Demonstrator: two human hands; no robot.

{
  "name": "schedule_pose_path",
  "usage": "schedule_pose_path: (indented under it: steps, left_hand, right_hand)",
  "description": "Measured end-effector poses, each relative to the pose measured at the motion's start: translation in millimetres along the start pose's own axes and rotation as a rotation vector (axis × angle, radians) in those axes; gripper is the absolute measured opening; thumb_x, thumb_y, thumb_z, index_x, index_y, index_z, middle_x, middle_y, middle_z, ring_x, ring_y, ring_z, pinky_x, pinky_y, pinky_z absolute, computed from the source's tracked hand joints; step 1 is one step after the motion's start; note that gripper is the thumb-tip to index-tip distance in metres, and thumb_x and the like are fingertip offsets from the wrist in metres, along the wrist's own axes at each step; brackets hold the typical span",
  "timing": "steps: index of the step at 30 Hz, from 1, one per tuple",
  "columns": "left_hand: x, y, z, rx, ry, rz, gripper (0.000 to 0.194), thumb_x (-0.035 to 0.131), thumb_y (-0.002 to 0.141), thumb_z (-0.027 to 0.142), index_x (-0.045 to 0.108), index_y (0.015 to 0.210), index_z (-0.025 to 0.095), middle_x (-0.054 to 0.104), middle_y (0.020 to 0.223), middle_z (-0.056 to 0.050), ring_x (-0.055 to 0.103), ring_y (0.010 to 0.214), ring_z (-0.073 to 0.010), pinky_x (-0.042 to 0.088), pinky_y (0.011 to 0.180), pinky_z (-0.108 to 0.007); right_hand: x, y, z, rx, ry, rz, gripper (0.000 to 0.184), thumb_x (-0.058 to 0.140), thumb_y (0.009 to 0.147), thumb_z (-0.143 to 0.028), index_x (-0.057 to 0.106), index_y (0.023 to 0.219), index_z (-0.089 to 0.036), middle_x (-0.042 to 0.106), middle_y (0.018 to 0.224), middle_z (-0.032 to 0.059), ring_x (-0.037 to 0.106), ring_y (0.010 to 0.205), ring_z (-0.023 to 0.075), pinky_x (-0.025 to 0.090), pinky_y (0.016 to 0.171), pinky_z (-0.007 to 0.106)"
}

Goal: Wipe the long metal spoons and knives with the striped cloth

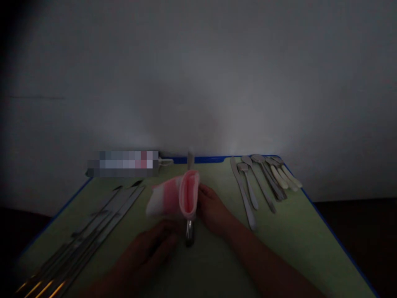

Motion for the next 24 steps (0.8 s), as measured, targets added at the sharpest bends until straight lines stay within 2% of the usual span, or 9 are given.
schedule_pose_path:
  steps: [3,8,11,15,20,24]
  left_hand:
    - [1.0,1,6,0.024,0.067,0.030,0.019,0.037,0.091,0.029,0.055,0.093,0.021,0.064,0.085,-0.001,0.059,0.075,-0.0155,0.044,0.069,-0.024]
    - [3.7,5,4,-0.044,0.258,0.115,0.022,0.038,0.091,0.036,0.053,0.092,0.020,0.065,0.077,-0.001,0.059,0.066,-0.0162,0.040,0.061,-0.025]
    - [8.7,8,2,-0.070,0.438,0.104,0.022,0.043,0.088,0.040,0.054,0.088,0.021,0.064,0.069,0.000,0.057,0.058,-0.0164,0.034,0.054,-0.025]
    - [11.8,6,-1,-0.015,0.589,0.082,0.019,0.043,0.087,0.035,0.052,0.079,0.020,0.060,0.063,0.001,0.052,0.052,-0.0151,0.030,0.052,-0.026]
    - [5.3,1,-6,0.014,0.434,0.016,0.019,0.039,0.089,0.030,0.049,0.078,0.019,0.057,0.065,0.001,0.051,0.054,-0.0137,0.033,0.052,-0.025]
    - [-0.9,1,-7,-0.023,0.268,0.021,0.023,0.033,0.093,0.033,0.049,0.085,0.019,0.056,0.068,0.001,0.053,0.059,-0.0132,0.037,0.055,-0.024]
  right_hand:
    - [-1,2,1,-0.073,-0.008,-0.003,0.026,0.062,0.070,-0.042,0.062,0.079,-0.017,0.062,0.068,0.0013,0.050,0.059,0.0121,0.040,0.057,0.025]
    - [-3,2,2,-0.120,-0.033,-0.008,0.032,0.057,0.074,-0.046,0.061,0.090,-0.019,0.065,0.076,0.0027,0.056,0.068,0.0156,0.042,0.060,0.027]
    - [-1,0,-1,-0.124,-0.013,-0.022,0.027,0.057,0.074,-0.042,0.061,0.089,-0.020,0.066,0.078,0.0028,0.058,0.070,0.0166,0.043,0.060,0.027]
    - [5,-3,-3,-0.123,0.002,-0.049,0.021,0.057,0.073,-0.038,0.062,0.085,-0.021,0.066,0.079,0.0027,0.059,0.072,0.0170,0.044,0.061,0.028]
    - [4,6,4,-0.048,0.094,-0.019,0.018,0.058,0.074,-0.035,0.061,0.084,-0.020,0.067,0.082,0.0033,0.059,0.075,0.0168,0.046,0.064,0.028]
    - [-1,19,5,0.018,0.221,-0.021,0.027,0.048,0.080,-0.042,0.059,0.090,-0.020,0.066,0.087,0.0053,0.060,0.083,0.0193,0.049,0.072,0.032]
Point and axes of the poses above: each hand's wrist, its own y-axis towards the middle knuckle, its own x-axis out of the palm, z = x × y, the point moved 6 cm from there along y, towards the middle knuckle
